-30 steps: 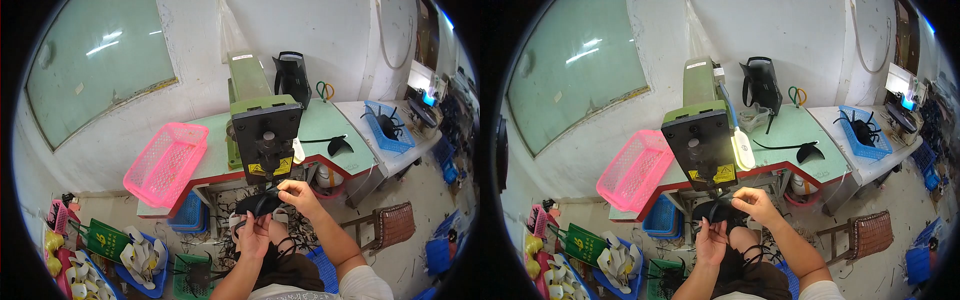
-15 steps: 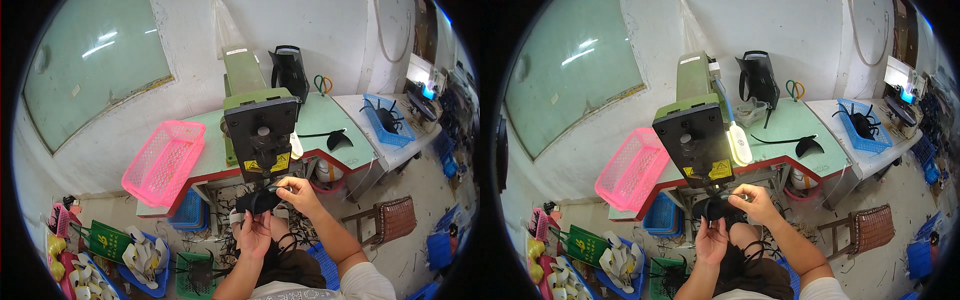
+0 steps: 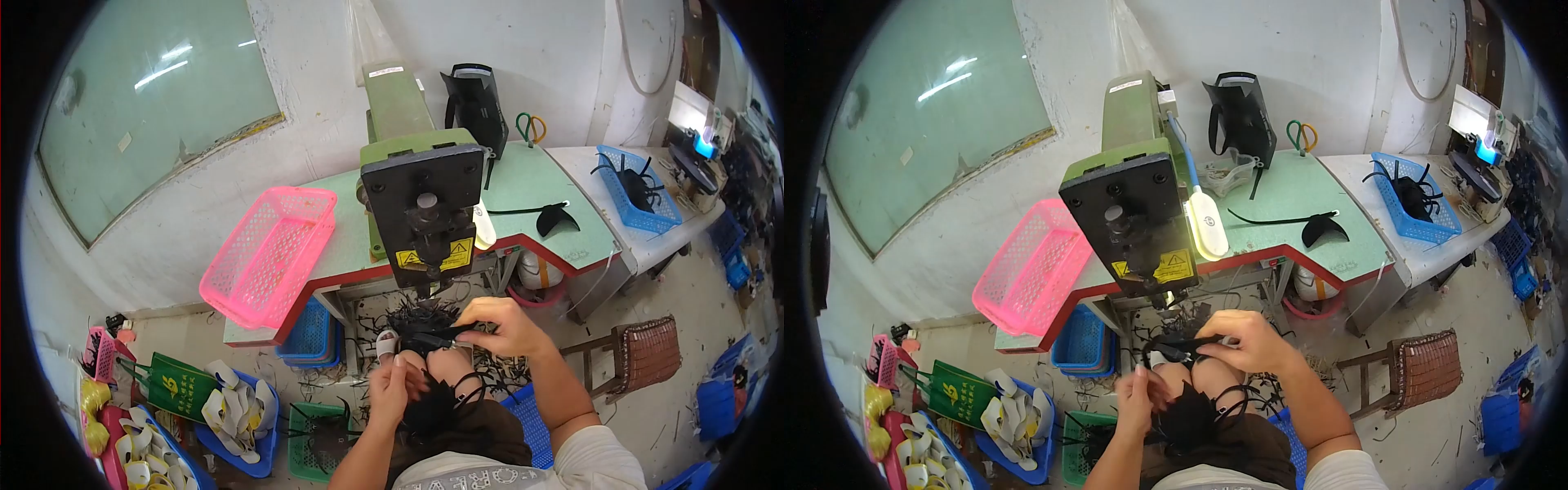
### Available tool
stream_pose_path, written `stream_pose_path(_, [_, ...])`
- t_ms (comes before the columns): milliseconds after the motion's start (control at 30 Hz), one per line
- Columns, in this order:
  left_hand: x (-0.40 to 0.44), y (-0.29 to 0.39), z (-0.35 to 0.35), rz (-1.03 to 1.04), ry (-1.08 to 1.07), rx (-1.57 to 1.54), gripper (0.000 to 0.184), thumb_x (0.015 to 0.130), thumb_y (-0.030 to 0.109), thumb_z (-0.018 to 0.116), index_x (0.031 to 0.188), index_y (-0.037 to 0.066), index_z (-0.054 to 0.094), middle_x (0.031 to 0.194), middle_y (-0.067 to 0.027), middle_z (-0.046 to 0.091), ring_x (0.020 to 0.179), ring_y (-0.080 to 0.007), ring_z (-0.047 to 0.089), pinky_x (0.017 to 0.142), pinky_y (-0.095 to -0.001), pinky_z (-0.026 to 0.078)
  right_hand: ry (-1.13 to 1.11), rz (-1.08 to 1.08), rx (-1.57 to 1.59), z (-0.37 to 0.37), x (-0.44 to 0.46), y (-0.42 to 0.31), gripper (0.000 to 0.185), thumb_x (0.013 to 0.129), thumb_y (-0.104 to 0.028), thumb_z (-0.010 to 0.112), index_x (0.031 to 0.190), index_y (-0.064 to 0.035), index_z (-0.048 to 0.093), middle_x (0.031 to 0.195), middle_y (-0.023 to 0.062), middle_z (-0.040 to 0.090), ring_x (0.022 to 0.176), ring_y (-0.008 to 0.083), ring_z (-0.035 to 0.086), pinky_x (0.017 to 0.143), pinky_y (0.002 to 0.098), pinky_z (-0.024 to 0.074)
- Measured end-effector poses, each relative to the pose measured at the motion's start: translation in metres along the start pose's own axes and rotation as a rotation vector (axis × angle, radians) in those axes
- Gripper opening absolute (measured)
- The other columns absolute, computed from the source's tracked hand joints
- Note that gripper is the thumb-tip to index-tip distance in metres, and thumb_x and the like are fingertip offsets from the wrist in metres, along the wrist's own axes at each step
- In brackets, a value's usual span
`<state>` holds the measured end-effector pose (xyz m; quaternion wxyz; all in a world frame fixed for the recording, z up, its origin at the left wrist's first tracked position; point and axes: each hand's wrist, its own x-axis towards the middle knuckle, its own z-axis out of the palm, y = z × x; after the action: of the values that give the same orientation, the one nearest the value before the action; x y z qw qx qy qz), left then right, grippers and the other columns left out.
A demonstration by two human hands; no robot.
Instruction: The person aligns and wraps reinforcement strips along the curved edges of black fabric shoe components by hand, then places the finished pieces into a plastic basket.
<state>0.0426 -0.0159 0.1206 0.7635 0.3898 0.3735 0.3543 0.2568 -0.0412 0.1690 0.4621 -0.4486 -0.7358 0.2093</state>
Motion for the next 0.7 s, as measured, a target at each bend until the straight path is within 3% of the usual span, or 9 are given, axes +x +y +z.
stream_pose_path(33, [-0.004,0.001,0.002,0.348,0.235,0.303,0.036,0.078,0.035,0.057,0.087,0.0,0.053,0.073,-0.0136,0.055,0.062,-0.0177,0.055,0.053,-0.0205,0.041,-0.005,0.002,0.005,-0.004,-0.001,-0.001,0.016,0.065,-0.006,0.064,0.081,-0.0033,0.06,0.072,0.0077,0.057,0.064,0.0216,0.055,0.055,0.0283,0.0429])
stream_pose_path(67, [0.002,0.006,0.002,0.676,0.338,0.357,0.03,0.074,0.027,0.062,0.085,0.001,0.051,0.068,-0.0071,0.051,0.065,-0.0144,0.053,0.058,-0.0204,0.041,-0.035,-0.043,-0.04,-0.007,-0.001,-0.001,0.016,0.065,-0.006,0.065,0.08,-0.0032,0.059,0.072,0.0077,0.057,0.065,0.0218,0.055,0.056,0.029,0.0428])
stream_pose_path(100, [0.008,0.014,0.006,0.671,0.343,0.359,0.03,0.074,0.027,0.062,0.085,0.001,0.051,0.068,-0.0071,0.051,0.065,-0.0144,0.053,0.058,-0.0204,0.041,-0.064,-0.087,-0.085,-0.008,-0.002,-0.002,0.016,0.065,-0.006,0.065,0.079,-0.003,0.059,0.072,0.0077,0.057,0.066,0.0221,0.055,0.056,0.0297,0.0427])
stream_pose_path(167, [0.016,0.042,0.023,1.056,0.151,0.96,0.027,0.071,0.02,0.066,0.083,0.002,0.05,0.07,-0.0053,0.053,0.069,-0.0134,0.053,0.064,-0.0219,0.042,-0.067,-0.083,-0.076,-0.008,-0.001,-0.008,0.016,0.064,-0.006,0.065,0.079,-0.0036,0.059,0.073,0.0081,0.057,0.067,0.024,0.054,0.056,0.0301,0.0424])
stream_pose_path(267, [0.026,0.038,0.029,0.81,0.034,0.965,0.035,0.064,0.014,0.07,0.087,0.002,0.047,0.072,-0.0046,0.054,0.071,-0.0135,0.052,0.069,-0.0235,0.041,0.031,-0.094,-0.071,-0.013,0.0,-0.011,0.014,0.066,-0.006,0.064,0.078,-0.0019,0.059,0.072,0.0069,0.057,0.064,0.0182,0.055,0.055,0.0266,0.0427])
stream_pose_path(333, [0.027,0.038,0.038,0.819,0.065,0.862,0.039,0.062,0.014,0.072,0.088,0.002,0.046,0.073,-0.0047,0.054,0.071,-0.0129,0.052,0.067,-0.0231,0.042,0.176,0.182,0.07,-0.012,-0.005,-0.007,0.012,0.071,-0.007,0.063,0.079,-0.0003,0.057,0.071,0.0033,0.057,0.062,0.0089,0.054,0.055,0.0214,0.0425])
stream_pose_path(367, [0.026,0.037,0.041,0.818,0.101,0.759,0.043,0.06,0.013,0.074,0.089,0.003,0.044,0.073,-0.0048,0.054,0.07,-0.0123,0.052,0.066,-0.0228,0.042,0.177,0.183,0.069,-0.009,-0.007,-0.002,0.012,0.071,-0.007,0.063,0.079,-0.0003,0.057,0.071,0.0033,0.057,0.062,0.0089,0.054,0.055,0.0214,0.0425])
stream_pose_path(433, [0.024,0.039,0.047,0.79,0.151,0.773,0.044,0.06,0.013,0.074,0.09,0.003,0.043,0.074,-0.0038,0.053,0.069,-0.0105,0.051,0.064,-0.0216,0.041,0.208,0.393,0.454,-0.004,-0.007,0.013,0.014,0.074,-0.008,0.062,0.082,0.0009,0.055,0.073,-0.0002,0.055,0.063,0.0029,0.05,0.056,0.0176,0.0418])
stream_pose_path(700, [0.033,0.038,0.051,0.766,0.211,0.672,0.048,0.061,0.01,0.075,0.089,0.005,0.036,0.075,-0.0007,0.047,0.063,-0.0047,0.045,0.055,-0.0161,0.038,0.182,0.362,0.596,-0.008,0.01,0.021,0.013,0.076,-0.008,0.06,0.084,0.0,0.054,0.073,-0.0022,0.053,0.064,0.002,0.048,0.056,0.016,0.04])
